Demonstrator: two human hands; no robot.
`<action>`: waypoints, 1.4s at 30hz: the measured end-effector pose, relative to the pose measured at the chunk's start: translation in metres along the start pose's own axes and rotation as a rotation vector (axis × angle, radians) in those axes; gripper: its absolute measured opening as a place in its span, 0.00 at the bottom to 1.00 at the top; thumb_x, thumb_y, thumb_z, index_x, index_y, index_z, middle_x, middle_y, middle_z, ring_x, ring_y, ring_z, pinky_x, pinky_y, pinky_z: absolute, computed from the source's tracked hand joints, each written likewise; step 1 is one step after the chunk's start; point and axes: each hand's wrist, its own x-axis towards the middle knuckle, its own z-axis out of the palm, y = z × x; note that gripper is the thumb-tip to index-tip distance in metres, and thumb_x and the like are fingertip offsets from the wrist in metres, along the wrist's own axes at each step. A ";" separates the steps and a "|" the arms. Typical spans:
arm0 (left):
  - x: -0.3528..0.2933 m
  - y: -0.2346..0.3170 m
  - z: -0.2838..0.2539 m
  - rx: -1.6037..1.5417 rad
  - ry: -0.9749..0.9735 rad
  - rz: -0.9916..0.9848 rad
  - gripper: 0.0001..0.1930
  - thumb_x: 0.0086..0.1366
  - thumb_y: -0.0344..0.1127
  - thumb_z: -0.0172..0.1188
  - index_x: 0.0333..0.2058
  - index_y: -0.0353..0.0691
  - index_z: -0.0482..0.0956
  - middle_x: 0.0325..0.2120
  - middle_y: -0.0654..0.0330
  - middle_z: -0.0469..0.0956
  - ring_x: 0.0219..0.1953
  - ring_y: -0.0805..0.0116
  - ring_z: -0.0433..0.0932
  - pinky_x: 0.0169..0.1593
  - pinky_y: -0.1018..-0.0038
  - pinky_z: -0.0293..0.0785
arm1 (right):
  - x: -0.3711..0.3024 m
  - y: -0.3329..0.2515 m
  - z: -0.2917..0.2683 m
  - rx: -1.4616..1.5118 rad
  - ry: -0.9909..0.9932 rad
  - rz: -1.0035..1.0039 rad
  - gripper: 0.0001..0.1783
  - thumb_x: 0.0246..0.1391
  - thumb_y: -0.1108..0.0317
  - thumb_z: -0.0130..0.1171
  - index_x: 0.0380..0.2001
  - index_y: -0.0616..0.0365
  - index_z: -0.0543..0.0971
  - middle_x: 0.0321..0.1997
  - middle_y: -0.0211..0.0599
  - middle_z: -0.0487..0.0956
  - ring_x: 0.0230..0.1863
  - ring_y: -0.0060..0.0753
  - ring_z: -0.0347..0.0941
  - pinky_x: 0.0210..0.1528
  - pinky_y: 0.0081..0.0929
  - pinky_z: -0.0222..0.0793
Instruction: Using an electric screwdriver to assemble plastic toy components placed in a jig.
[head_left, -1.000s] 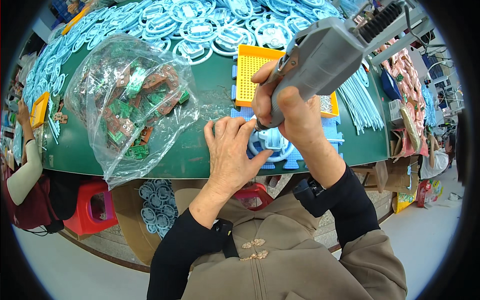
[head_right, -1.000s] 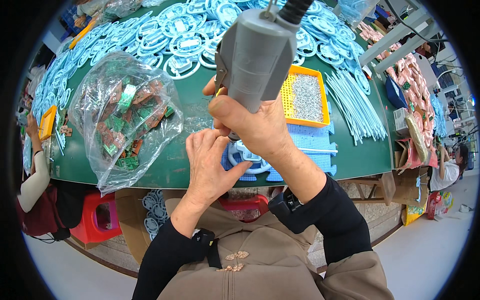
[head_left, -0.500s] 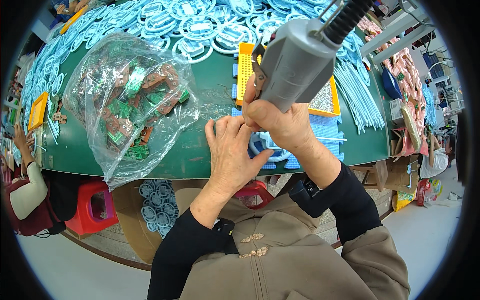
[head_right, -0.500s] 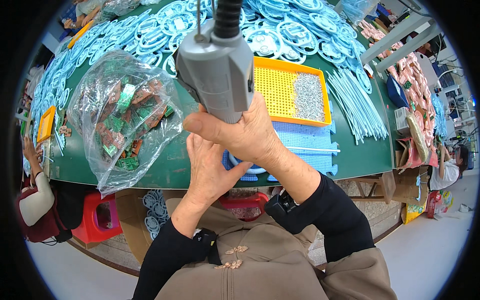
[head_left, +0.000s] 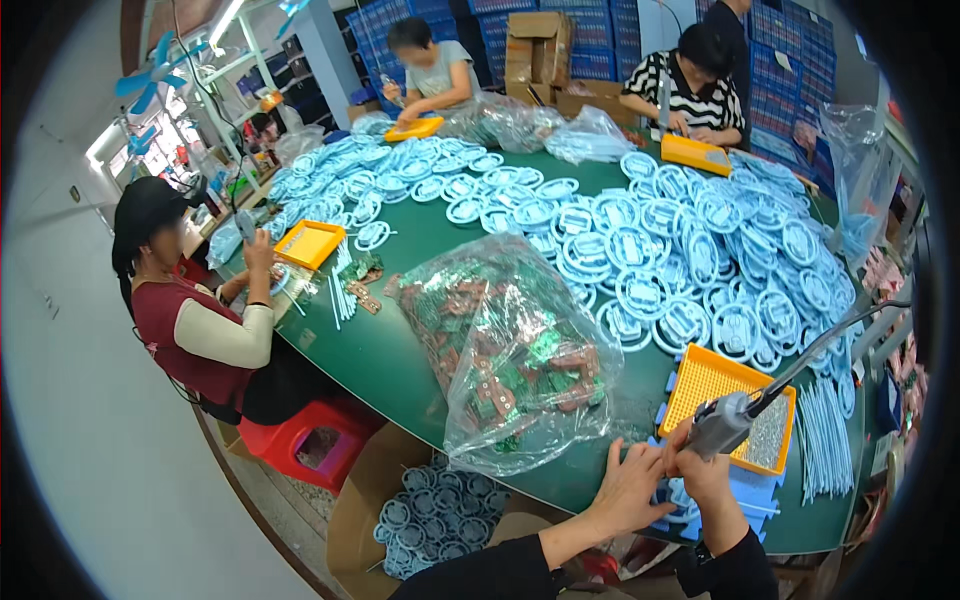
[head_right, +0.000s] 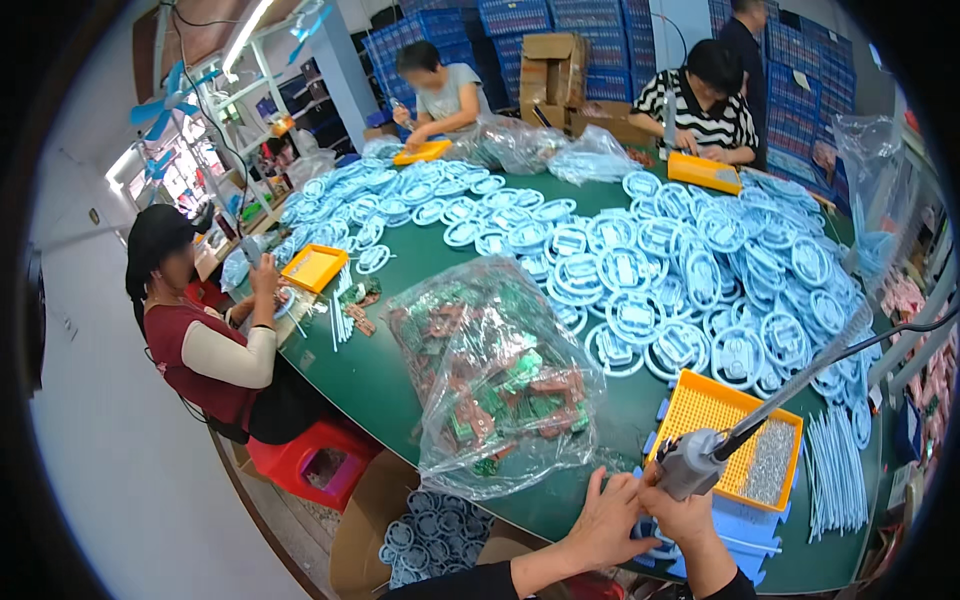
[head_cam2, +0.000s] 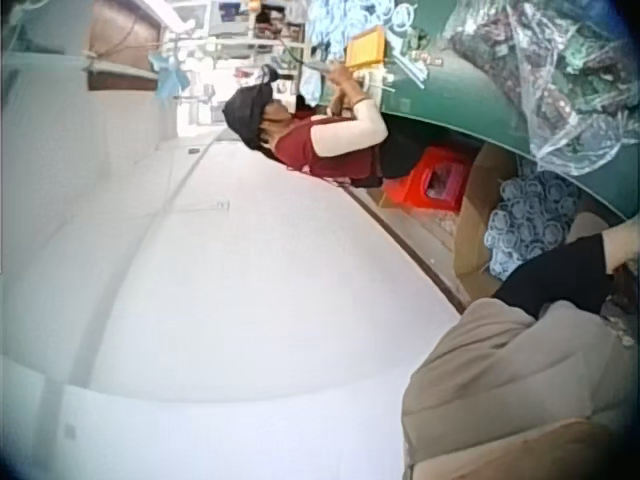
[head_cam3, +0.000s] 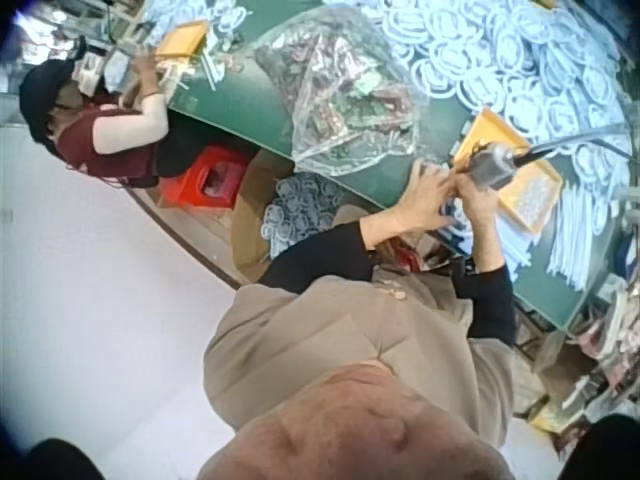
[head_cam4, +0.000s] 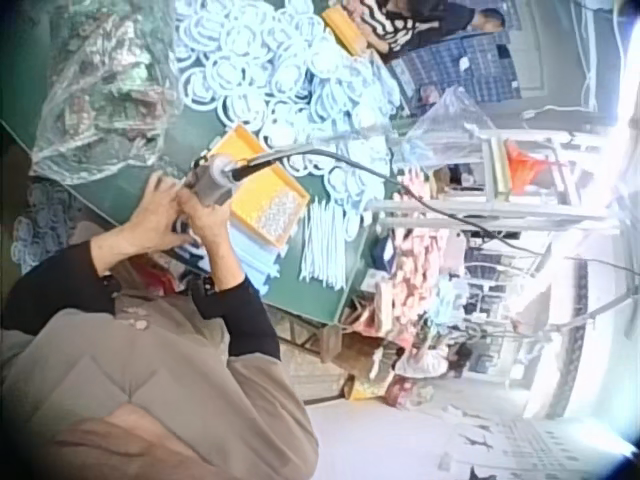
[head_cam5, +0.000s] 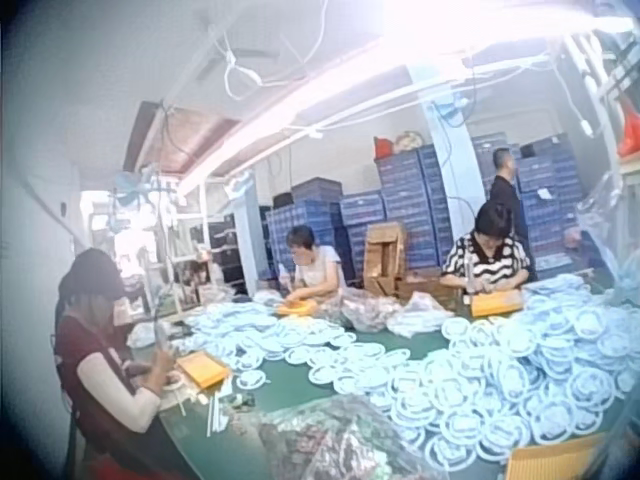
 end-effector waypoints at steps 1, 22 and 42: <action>0.001 0.000 -0.003 0.003 -0.035 -0.029 0.33 0.47 0.47 0.71 0.48 0.34 0.72 0.49 0.54 0.66 0.58 0.53 0.60 0.63 0.44 0.45 | 0.004 -0.001 0.000 0.004 -0.014 -0.012 0.09 0.43 0.72 0.58 0.28 0.58 0.68 0.15 0.32 0.68 0.16 0.26 0.64 0.18 0.23 0.58; 0.019 0.006 -0.007 0.210 -0.215 -0.035 0.44 0.44 0.57 0.70 0.58 0.43 0.67 0.54 0.55 0.68 0.60 0.53 0.61 0.61 0.31 0.42 | -0.001 -0.058 -0.072 -0.117 0.126 -0.328 0.33 0.48 0.54 0.70 0.49 0.60 0.67 0.22 0.31 0.71 0.20 0.22 0.66 0.21 0.22 0.61; 0.020 0.022 -0.005 0.186 -0.073 -0.045 0.40 0.39 0.53 0.75 0.50 0.35 0.74 0.43 0.57 0.70 0.53 0.56 0.63 0.62 0.46 0.45 | -0.007 -0.096 -0.082 -0.176 0.098 -0.295 0.32 0.52 0.61 0.67 0.55 0.70 0.71 0.30 0.30 0.77 0.32 0.20 0.73 0.37 0.19 0.67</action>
